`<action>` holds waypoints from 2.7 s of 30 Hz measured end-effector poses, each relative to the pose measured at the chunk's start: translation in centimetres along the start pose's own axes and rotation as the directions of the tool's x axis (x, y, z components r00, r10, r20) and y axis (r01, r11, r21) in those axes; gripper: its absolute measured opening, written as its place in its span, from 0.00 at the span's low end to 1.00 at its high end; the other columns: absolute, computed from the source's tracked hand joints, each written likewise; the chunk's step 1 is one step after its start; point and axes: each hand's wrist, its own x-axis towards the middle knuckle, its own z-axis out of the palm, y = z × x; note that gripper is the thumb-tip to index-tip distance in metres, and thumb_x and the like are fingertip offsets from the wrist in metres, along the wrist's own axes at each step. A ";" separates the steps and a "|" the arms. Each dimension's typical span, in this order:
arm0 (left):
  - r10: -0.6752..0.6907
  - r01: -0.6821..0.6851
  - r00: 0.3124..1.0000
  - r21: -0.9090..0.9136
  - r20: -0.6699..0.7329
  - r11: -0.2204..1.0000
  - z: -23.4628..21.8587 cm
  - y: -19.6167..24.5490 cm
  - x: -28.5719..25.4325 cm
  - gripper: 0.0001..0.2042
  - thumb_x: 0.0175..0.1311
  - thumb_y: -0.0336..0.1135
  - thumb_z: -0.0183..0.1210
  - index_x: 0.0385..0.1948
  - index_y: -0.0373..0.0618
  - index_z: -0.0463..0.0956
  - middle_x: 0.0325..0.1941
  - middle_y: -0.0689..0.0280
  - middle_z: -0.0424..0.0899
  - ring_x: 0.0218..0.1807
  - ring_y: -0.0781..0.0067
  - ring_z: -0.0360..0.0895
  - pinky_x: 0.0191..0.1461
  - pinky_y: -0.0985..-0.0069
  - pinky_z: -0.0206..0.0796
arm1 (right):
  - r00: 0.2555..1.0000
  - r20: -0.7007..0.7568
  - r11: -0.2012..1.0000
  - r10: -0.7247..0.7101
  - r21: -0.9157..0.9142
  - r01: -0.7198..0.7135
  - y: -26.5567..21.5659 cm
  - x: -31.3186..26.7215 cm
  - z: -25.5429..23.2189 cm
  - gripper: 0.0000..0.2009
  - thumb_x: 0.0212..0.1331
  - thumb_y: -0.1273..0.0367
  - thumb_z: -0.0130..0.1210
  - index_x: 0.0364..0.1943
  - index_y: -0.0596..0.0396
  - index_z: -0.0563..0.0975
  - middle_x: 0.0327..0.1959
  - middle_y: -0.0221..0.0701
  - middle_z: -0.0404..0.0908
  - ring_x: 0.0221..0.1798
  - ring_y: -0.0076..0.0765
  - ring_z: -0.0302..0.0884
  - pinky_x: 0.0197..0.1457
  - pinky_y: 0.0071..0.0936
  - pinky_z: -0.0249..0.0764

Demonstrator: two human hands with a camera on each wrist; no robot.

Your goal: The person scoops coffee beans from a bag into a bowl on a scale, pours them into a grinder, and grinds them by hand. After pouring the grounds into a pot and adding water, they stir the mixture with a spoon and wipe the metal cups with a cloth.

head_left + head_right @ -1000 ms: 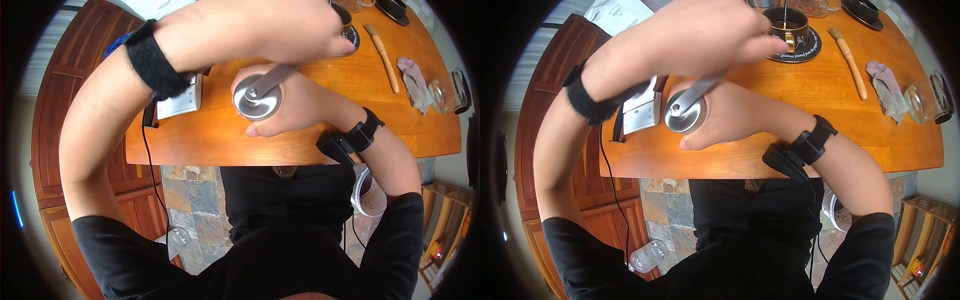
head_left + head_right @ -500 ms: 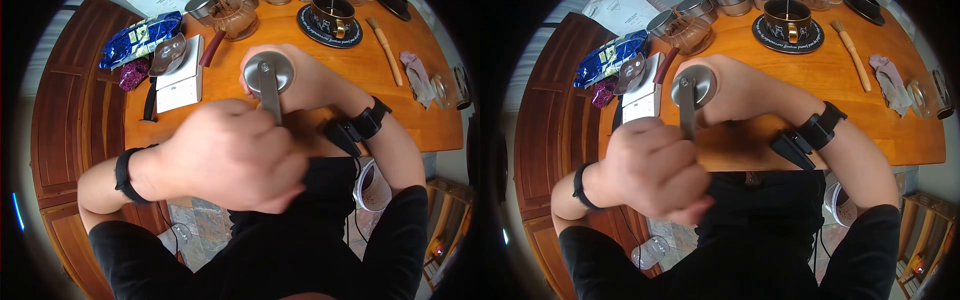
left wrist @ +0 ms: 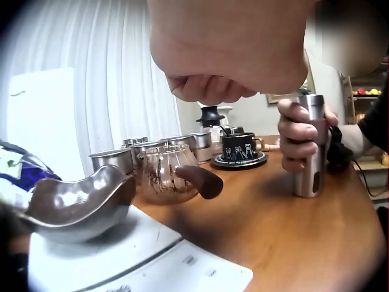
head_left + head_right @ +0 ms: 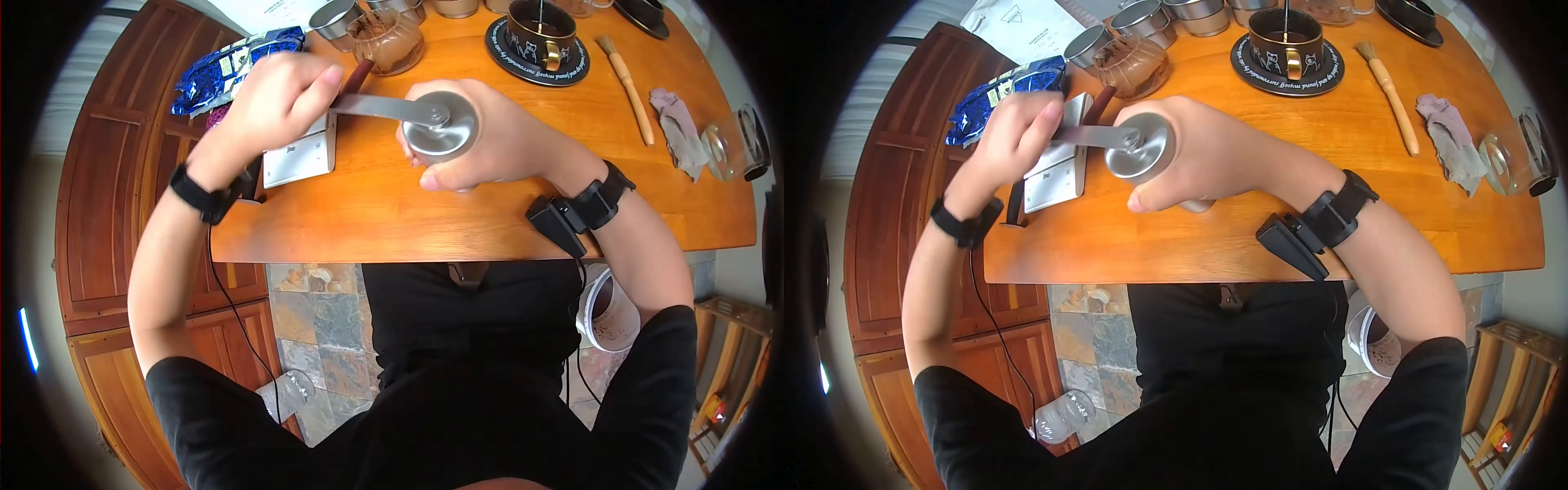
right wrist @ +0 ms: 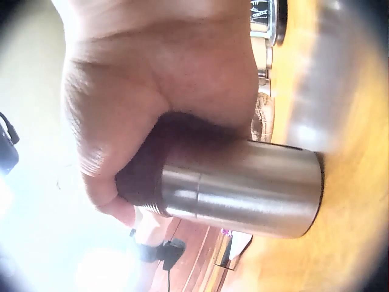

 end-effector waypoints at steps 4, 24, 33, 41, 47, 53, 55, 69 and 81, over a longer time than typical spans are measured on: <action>-0.062 0.053 0.993 0.087 0.101 0.995 0.3 -0.6 4.7 0.23 0.73 0.47 0.40 0.22 0.36 0.71 0.19 0.50 0.71 0.28 0.43 0.70 0.34 0.58 0.62 | 0.984 0.045 0.981 0.172 0.084 -0.175 -0.9 -0.2 0.3 0.17 0.42 0.75 0.69 0.37 0.55 0.74 0.32 0.25 0.78 0.31 0.19 0.76 0.33 0.19 0.74; 0.409 -0.421 0.906 0.125 0.112 0.898 -0.1 14.5 8.5 0.17 0.63 0.43 0.51 0.20 0.40 0.76 0.21 0.58 0.77 0.27 0.55 0.77 0.33 0.64 0.69 | 0.995 -0.054 0.945 0.081 -0.313 -0.094 -1.2 -1.2 1.1 0.18 0.42 0.70 0.70 0.38 0.56 0.76 0.33 0.27 0.80 0.35 0.23 0.76 0.40 0.23 0.74; 0.529 -0.536 0.844 0.102 0.088 0.838 2.4 14.9 3.1 0.09 0.54 0.41 0.60 0.20 0.49 0.75 0.20 0.71 0.74 0.26 0.69 0.74 0.27 0.73 0.64 | 0.999 -0.048 0.992 0.013 -0.125 -0.019 0.0 -0.3 0.5 0.19 0.43 0.72 0.70 0.40 0.56 0.76 0.35 0.27 0.80 0.38 0.22 0.76 0.43 0.23 0.74; 0.468 -0.475 0.870 -0.005 -0.151 0.880 1.4 11.1 -2.6 0.18 0.59 0.47 0.53 0.14 0.48 0.64 0.17 0.69 0.63 0.16 0.70 0.65 0.18 0.73 0.56 | 0.954 -0.110 0.957 -0.278 -0.121 0.265 2.4 0.7 0.0 0.17 0.41 0.74 0.68 0.37 0.57 0.75 0.23 0.27 0.77 0.17 0.23 0.72 0.22 0.23 0.70; 0.225 -0.227 0.969 -0.006 -0.099 0.974 0.5 4.3 -4.9 0.16 0.60 0.42 0.50 0.14 0.46 0.63 0.13 0.62 0.62 0.16 0.58 0.66 0.20 0.64 0.60 | 0.999 -0.040 1.000 0.014 -0.011 -0.014 0.6 -0.1 -0.5 0.20 0.42 0.76 0.68 0.43 0.57 0.74 0.31 0.26 0.78 0.29 0.21 0.75 0.33 0.20 0.72; 0.053 -0.054 0.997 -0.025 -0.058 0.998 0.4 2.5 -3.3 0.19 0.69 0.41 0.42 0.17 0.40 0.64 0.17 0.55 0.66 0.21 0.49 0.67 0.27 0.60 0.58 | 0.990 -0.070 0.992 -0.122 0.008 0.123 1.3 -0.1 -0.1 0.17 0.42 0.72 0.67 0.39 0.57 0.74 0.22 0.25 0.75 0.14 0.21 0.70 0.17 0.19 0.65; -0.078 0.080 0.995 0.030 -0.053 0.996 0.6 1.5 -2.2 0.21 0.70 0.45 0.42 0.18 0.42 0.68 0.16 0.56 0.71 0.22 0.48 0.71 0.28 0.58 0.63 | 0.979 -0.048 0.980 -0.199 -0.031 0.198 1.9 0.3 0.4 0.18 0.41 0.70 0.68 0.37 0.57 0.74 0.22 0.25 0.75 0.14 0.21 0.69 0.17 0.18 0.64; 0.071 -0.093 0.992 0.234 0.103 0.968 -0.1 8.9 11.4 0.24 0.73 0.49 0.45 0.23 0.37 0.75 0.15 0.58 0.73 0.21 0.58 0.75 0.31 0.66 0.68 | 0.997 0.078 1.000 -0.012 0.017 0.011 -0.3 -0.6 1.2 0.18 0.40 0.71 0.69 0.38 0.55 0.76 0.30 0.23 0.76 0.32 0.21 0.72 0.37 0.22 0.70; 0.472 -0.467 0.879 0.074 -0.074 0.881 1.8 15.2 2.6 0.16 0.58 0.50 0.58 0.22 0.48 0.73 0.22 0.66 0.70 0.23 0.70 0.71 0.25 0.73 0.62 | 0.993 -0.061 0.993 0.106 -0.036 -0.108 -0.2 -0.4 0.1 0.15 0.43 0.73 0.67 0.37 0.56 0.77 0.34 0.27 0.81 0.36 0.21 0.75 0.42 0.22 0.74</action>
